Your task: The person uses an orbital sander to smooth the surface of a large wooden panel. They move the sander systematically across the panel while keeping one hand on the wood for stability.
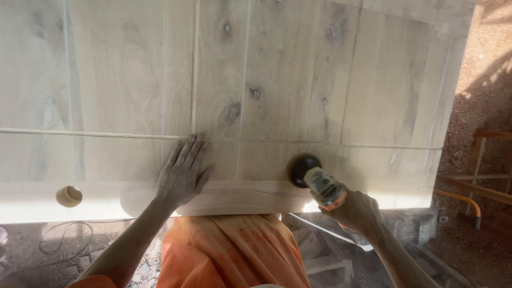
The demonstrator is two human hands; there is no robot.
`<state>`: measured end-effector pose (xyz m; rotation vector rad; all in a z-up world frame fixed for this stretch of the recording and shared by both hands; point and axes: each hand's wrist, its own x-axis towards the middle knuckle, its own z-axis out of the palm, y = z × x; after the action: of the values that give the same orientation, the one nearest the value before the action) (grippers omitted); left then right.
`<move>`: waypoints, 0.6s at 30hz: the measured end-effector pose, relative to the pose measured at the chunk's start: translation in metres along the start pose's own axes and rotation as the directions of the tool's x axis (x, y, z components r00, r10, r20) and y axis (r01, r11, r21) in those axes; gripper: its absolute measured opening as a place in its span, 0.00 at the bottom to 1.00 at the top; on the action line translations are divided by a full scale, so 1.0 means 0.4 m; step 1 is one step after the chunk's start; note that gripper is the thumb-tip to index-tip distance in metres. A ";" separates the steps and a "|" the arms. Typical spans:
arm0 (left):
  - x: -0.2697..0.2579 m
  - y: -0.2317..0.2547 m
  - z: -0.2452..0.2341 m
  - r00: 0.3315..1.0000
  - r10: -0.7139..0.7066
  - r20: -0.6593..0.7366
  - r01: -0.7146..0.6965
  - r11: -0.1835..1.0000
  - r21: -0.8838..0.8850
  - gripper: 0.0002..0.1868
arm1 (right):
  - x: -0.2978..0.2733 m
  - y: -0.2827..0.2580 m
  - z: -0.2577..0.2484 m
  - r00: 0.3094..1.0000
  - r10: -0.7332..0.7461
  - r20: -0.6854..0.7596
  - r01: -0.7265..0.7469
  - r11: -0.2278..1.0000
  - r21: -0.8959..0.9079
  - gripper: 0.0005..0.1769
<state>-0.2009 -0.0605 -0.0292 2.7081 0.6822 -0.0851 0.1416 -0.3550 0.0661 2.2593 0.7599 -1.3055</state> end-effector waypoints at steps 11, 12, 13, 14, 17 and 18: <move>0.391 0.136 -0.010 0.996 0.019 -0.087 -0.015 0.998 0.054 0.39 | 0.161 -0.103 -0.413 0.969 -0.105 -0.222 0.027 0.945 -0.327 0.32; 0.419 0.139 -0.014 0.997 0.013 -0.081 -0.010 0.999 0.044 0.39 | 0.181 -0.114 -0.453 0.972 -0.089 -0.215 0.007 0.935 -0.355 0.32; 0.452 0.143 -0.018 0.997 0.007 -0.075 -0.005 0.999 0.034 0.39 | 0.207 -0.123 -0.504 0.980 -0.051 -0.194 -0.014 0.948 -0.317 0.32; 0.477 0.150 -0.020 0.998 -0.004 -0.057 0.007 0.999 0.050 0.39 | 0.227 -0.126 -0.544 0.988 -0.009 -0.157 -0.036 0.960 -0.278 0.33; 0.566 0.169 -0.035 0.999 -0.027 -0.044 0.030 0.997 0.066 0.40 | 0.295 -0.123 -0.675 0.972 0.004 -0.235 -0.095 0.921 -0.378 0.35; 0.584 0.179 -0.040 0.998 -0.035 -0.056 0.038 0.998 0.046 0.40 | 0.321 -0.121 -0.717 0.969 -0.013 -0.247 -0.084 0.922 -0.378 0.36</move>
<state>0.0382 -0.0092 -0.0243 2.7521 0.7551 -0.0361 0.3491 -0.1148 0.0842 2.1141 0.9616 -0.7776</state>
